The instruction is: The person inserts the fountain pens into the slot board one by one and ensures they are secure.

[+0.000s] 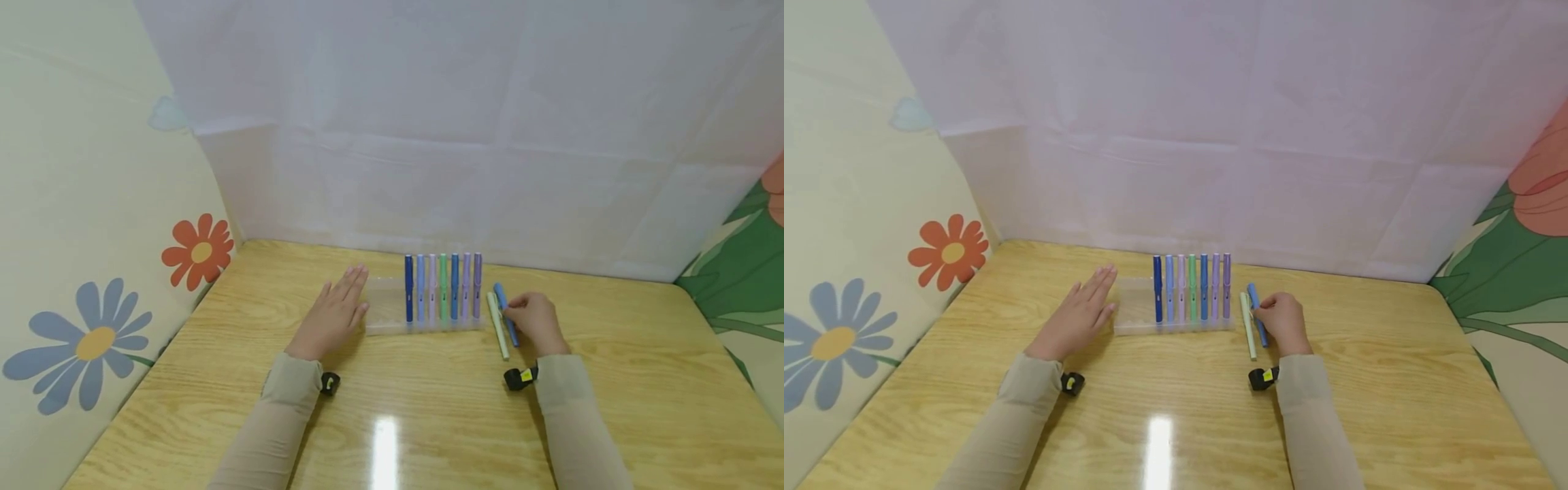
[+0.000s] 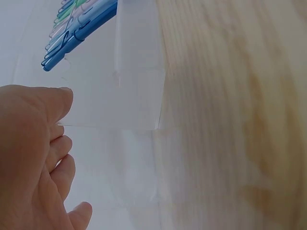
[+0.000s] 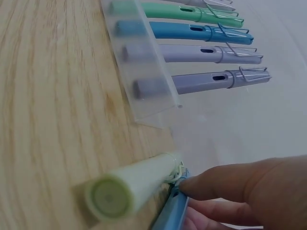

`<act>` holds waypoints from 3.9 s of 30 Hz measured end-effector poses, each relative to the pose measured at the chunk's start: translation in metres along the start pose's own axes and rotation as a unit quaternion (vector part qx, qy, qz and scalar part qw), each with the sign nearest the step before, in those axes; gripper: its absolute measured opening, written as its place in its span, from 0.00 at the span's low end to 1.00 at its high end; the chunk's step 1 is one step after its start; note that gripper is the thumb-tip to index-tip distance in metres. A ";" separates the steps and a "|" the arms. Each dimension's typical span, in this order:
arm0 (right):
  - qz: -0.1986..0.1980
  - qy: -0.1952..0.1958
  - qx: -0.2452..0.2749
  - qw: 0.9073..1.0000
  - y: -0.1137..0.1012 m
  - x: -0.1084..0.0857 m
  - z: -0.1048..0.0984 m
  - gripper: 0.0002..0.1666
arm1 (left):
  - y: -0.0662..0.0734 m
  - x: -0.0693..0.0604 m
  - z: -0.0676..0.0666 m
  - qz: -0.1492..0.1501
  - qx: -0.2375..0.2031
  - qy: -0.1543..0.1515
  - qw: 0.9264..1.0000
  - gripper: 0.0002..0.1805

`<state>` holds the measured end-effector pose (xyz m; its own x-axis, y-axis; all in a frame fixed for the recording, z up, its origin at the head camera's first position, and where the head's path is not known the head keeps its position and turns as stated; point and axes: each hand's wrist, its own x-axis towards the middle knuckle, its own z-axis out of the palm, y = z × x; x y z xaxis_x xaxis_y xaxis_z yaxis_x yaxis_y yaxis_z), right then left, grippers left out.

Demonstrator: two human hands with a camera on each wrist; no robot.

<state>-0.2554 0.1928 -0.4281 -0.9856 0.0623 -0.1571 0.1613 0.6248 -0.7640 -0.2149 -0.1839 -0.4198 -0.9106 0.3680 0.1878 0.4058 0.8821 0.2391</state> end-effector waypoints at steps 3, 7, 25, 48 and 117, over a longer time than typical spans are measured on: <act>0.000 -0.003 -0.016 1.000 0.000 -0.001 -0.001 0.13 | 0.000 0.000 0.000 0.000 -0.002 0.002 1.000 0.35; 0.002 -0.002 -0.039 0.999 -0.001 -0.002 -0.002 0.13 | -0.001 0.000 0.000 0.002 -0.001 0.004 1.000 0.34; 0.012 0.014 -0.093 0.996 -0.005 -0.007 0.001 0.11 | -0.001 0.000 0.001 0.003 0.003 0.000 1.000 0.35; 0.013 0.013 0.022 1.000 -0.010 -0.004 -0.015 0.21 | -0.002 0.001 0.001 -0.003 -0.004 -0.007 1.000 0.35; -0.116 -0.108 0.336 0.929 -0.061 -0.027 0.034 0.21 | -0.002 0.001 0.001 -0.003 -0.008 -0.012 1.000 0.35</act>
<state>-0.2369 0.1266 -0.3990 -0.9763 -0.2162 -0.0071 0.0136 -0.0287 -0.9995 -0.2167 -0.1855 -0.4210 -0.9145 0.3704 0.1627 0.4016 0.8796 0.2551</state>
